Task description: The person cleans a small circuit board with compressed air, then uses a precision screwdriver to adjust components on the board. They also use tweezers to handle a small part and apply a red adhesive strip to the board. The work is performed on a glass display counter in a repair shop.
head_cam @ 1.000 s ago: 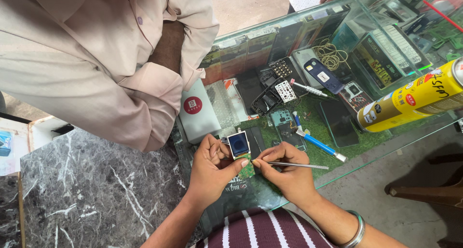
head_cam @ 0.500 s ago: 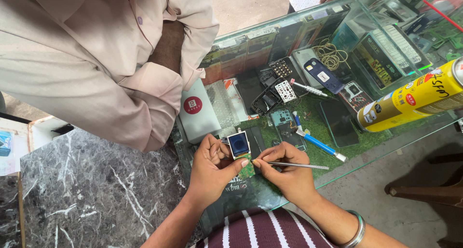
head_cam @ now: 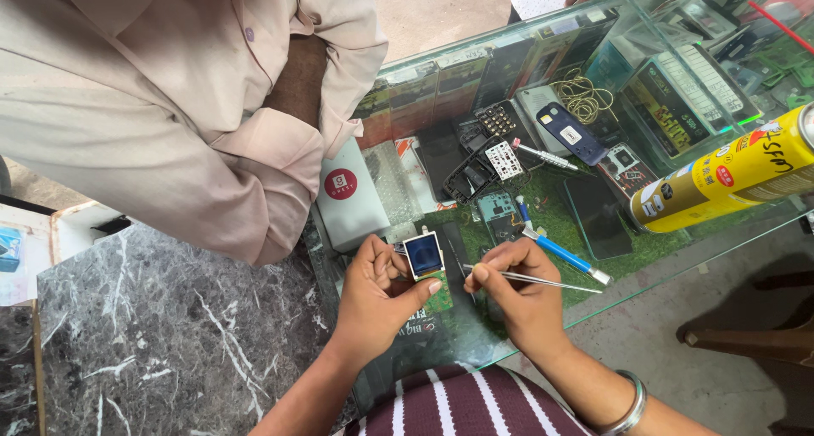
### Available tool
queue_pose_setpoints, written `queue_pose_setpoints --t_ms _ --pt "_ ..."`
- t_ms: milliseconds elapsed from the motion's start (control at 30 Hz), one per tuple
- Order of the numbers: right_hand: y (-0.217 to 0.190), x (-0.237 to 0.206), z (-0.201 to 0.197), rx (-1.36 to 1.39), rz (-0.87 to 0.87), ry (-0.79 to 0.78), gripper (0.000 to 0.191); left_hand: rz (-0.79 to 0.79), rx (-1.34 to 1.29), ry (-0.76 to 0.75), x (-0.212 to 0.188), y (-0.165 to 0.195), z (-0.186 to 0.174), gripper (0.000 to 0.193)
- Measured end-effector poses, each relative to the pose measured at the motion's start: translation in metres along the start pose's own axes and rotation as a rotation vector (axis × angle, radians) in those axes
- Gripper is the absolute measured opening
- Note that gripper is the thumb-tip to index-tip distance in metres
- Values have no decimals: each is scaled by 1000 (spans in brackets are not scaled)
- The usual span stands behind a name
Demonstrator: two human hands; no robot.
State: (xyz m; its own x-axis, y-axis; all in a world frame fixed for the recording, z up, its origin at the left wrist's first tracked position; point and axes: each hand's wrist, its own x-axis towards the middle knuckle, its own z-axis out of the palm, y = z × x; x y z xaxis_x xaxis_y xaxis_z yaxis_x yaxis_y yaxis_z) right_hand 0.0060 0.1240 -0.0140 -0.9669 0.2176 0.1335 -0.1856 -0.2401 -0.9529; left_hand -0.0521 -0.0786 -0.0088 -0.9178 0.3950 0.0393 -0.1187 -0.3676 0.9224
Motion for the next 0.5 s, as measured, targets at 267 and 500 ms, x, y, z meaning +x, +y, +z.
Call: queue_pose_setpoints --t_ms 267,500 --pt "1 3 1 44 55 -2 12 -31 -20 -12 0 2 -3 51" --pt "1 3 4 12 88 -32 21 -11 -16 -28 0 -1 -3 52"
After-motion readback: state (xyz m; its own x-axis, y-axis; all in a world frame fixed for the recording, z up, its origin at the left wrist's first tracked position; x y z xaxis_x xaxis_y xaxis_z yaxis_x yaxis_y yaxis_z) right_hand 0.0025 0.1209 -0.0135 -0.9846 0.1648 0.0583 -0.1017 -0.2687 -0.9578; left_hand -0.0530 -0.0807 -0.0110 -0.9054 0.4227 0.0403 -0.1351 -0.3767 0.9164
